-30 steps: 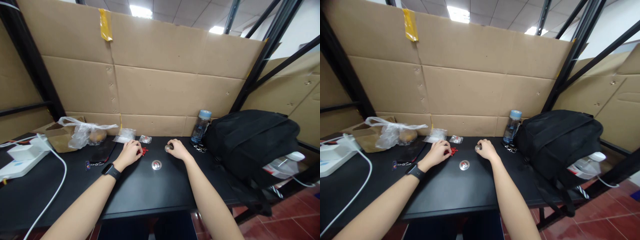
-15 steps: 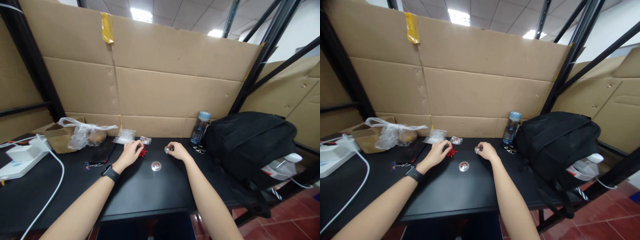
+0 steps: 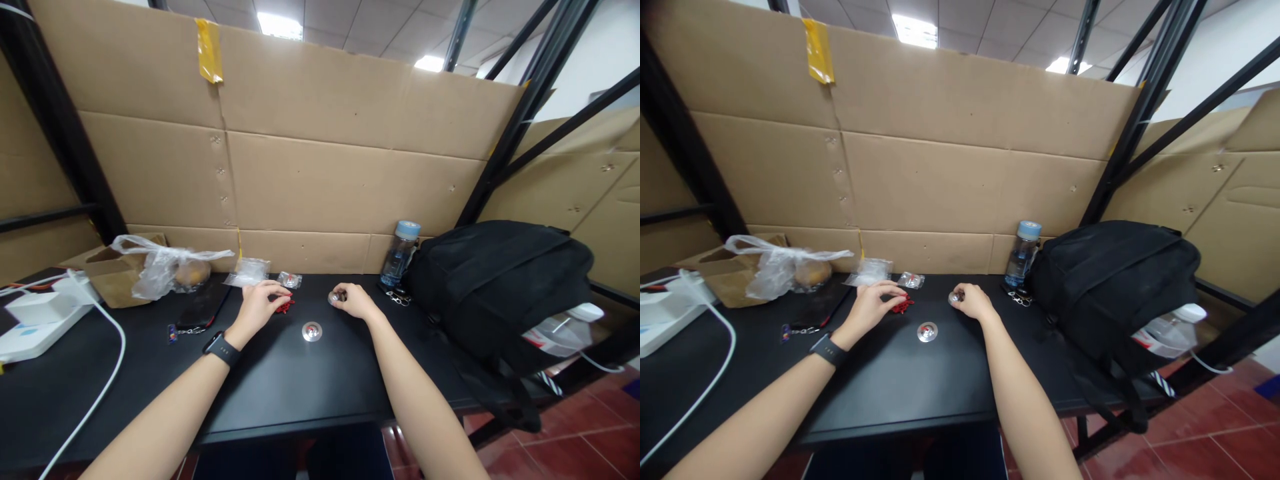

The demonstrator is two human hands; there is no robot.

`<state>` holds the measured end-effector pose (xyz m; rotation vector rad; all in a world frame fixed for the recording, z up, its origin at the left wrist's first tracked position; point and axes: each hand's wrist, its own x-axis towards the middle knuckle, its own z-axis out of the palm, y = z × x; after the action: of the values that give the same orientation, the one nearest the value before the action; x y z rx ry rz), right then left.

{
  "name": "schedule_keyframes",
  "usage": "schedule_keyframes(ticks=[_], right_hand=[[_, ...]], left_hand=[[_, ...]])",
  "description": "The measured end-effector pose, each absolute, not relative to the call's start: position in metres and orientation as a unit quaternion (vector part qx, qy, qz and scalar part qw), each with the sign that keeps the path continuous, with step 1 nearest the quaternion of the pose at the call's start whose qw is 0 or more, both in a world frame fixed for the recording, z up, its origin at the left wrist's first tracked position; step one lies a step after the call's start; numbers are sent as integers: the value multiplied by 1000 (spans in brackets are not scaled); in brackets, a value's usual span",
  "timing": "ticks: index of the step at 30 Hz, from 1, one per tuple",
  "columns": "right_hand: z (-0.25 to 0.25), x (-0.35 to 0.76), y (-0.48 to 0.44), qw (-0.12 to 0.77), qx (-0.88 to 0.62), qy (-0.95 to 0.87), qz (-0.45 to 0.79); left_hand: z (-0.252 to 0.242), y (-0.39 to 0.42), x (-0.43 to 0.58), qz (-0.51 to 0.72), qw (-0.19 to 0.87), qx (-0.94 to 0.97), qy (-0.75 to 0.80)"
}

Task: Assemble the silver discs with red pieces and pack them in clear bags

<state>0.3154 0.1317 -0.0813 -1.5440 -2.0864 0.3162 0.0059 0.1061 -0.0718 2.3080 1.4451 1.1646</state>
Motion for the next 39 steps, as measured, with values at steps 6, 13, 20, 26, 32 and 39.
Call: schedule_keyframes(ticks=[6, 13, 20, 26, 32, 39], right_hand=[[-79, 318, 131, 266, -572, -764, 133], [-68, 309, 125, 332, -536, -762, 146], [-71, 247, 105, 489, -381, -723, 305], [-74, 216, 87, 508, -341, -719, 328], [-70, 214, 82, 507, -341, -718, 332], [-74, 211, 83, 506, -355, -705, 349]], left_hand=[[-69, 103, 7, 375, 84, 779, 495], [-68, 99, 11, 369, 73, 794, 478], [-70, 97, 16, 389, 28, 786, 481], [-68, 91, 20, 393, 18, 790, 469], [-64, 86, 23, 414, 12, 782, 467], [-65, 83, 25, 417, -30, 779, 467]])
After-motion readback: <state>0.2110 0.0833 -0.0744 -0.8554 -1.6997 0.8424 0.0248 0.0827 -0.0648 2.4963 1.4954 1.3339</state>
